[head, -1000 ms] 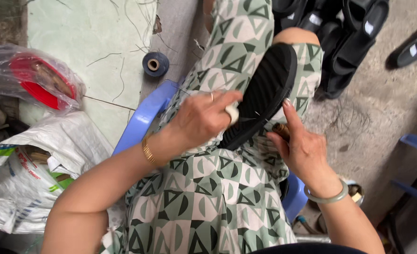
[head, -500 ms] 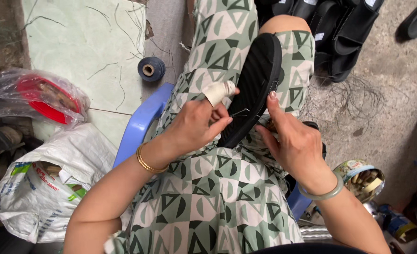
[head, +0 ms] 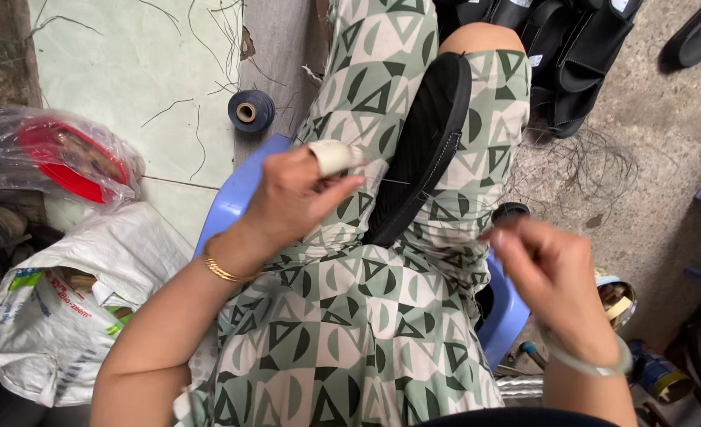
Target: The person sits on a blue plastic chair and sews a black slipper held on their lap using a needle and thread. They repeatedly push the needle through the slipper's sole and pull the thread to secure it. After completing the sewing, they cut the thread and place the finished slipper on a pile of other slippers on the floor.
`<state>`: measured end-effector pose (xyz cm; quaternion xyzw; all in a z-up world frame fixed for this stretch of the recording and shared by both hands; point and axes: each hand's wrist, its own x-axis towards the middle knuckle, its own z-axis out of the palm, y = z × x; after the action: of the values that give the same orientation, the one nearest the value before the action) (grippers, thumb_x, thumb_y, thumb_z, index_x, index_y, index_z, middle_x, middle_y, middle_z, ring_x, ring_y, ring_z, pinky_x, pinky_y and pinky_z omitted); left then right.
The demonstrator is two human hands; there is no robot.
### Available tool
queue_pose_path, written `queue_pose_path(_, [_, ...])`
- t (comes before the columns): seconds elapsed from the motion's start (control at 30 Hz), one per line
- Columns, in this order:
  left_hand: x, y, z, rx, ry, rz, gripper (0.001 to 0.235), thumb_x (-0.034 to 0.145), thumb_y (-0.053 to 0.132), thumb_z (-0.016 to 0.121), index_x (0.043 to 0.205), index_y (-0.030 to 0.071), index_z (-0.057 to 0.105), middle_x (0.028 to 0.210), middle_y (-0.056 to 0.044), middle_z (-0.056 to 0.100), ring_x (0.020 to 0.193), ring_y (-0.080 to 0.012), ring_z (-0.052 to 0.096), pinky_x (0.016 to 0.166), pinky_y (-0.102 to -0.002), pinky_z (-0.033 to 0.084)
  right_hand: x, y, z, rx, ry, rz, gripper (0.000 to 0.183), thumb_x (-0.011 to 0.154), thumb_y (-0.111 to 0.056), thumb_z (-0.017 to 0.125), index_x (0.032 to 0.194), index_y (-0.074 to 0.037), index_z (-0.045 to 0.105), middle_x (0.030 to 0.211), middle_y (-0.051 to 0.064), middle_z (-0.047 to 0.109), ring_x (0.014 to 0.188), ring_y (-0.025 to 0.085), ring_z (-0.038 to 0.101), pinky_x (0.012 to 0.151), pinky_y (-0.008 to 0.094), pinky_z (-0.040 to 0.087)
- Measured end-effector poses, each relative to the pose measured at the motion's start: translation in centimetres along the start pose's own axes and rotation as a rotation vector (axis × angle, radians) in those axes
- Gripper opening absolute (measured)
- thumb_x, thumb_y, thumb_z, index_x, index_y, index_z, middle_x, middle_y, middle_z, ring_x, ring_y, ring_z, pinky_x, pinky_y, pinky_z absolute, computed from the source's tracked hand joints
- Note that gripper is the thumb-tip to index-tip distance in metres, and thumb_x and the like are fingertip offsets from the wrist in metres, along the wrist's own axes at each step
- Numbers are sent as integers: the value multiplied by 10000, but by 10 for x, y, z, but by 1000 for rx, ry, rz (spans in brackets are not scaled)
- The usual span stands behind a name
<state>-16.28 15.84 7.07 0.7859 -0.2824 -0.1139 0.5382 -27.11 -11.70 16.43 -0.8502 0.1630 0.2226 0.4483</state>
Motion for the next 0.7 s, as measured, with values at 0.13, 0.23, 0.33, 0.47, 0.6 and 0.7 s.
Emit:
queue_pose_path(0.13, [-5, -11, -7, 145, 40, 57, 191, 873, 170, 790, 1019, 54, 750, 815, -84, 604, 616, -197, 572, 564, -311, 466, 30, 2, 24, 135, -44, -11, 195, 948, -43, 571, 1136, -7, 534, 950, 122, 737, 722, 137, 721, 609, 183, 631])
queue_pose_path(0.23, [-3, -3, -20, 502, -151, -147, 352, 856, 456, 729, 1086, 191, 746, 768, -41, 588, 719, -289, 604, 495, -460, 441, 31, 3, 37, -115, 54, -290, 94, 870, -3, 621, 922, -66, 669, 771, 15, 659, 540, 81, 489, 500, 219, 388])
queue_pose_path(0.33, [10, 9, -35, 139, -597, -542, 599, 891, 452, 725, 508, 147, 381, 495, 56, 364, 490, -92, 336, 477, -311, 289, 28, 5, 50, -509, 240, -506, 258, 884, -82, 778, 1121, -28, 693, 836, 66, 724, 684, 138, 682, 560, 254, 571])
queue_pose_path(0.47, [38, 4, 13, -415, -271, -33, 290, 997, 302, 550, 1228, 158, 650, 734, 57, 494, 542, -57, 370, 461, -202, 305, 22, 3, 35, 124, 112, -331, 70, 880, -106, 667, 823, -96, 629, 855, 27, 573, 715, 124, 534, 655, 243, 442])
queue_pose_path(0.6, [98, -3, 42, -120, 429, 157, 229, 1044, 194, 563, 1241, 83, 599, 1154, -84, 721, 932, -202, 763, 803, -329, 620, 17, 28, 24, 1270, 102, -413, 187, 904, -121, 654, 765, -82, 535, 1105, 167, 602, 1058, 293, 620, 538, 257, 568])
queue_pose_path(0.7, [167, -37, 57, -947, 729, -352, 243, 838, 215, 468, 699, 65, 598, 596, -90, 648, 497, -200, 686, 484, -306, 607, 26, 23, 40, 1650, -232, -593, 290, 1032, -274, 542, 789, -115, 533, 742, 38, 614, 726, 230, 662, 602, 321, 578])
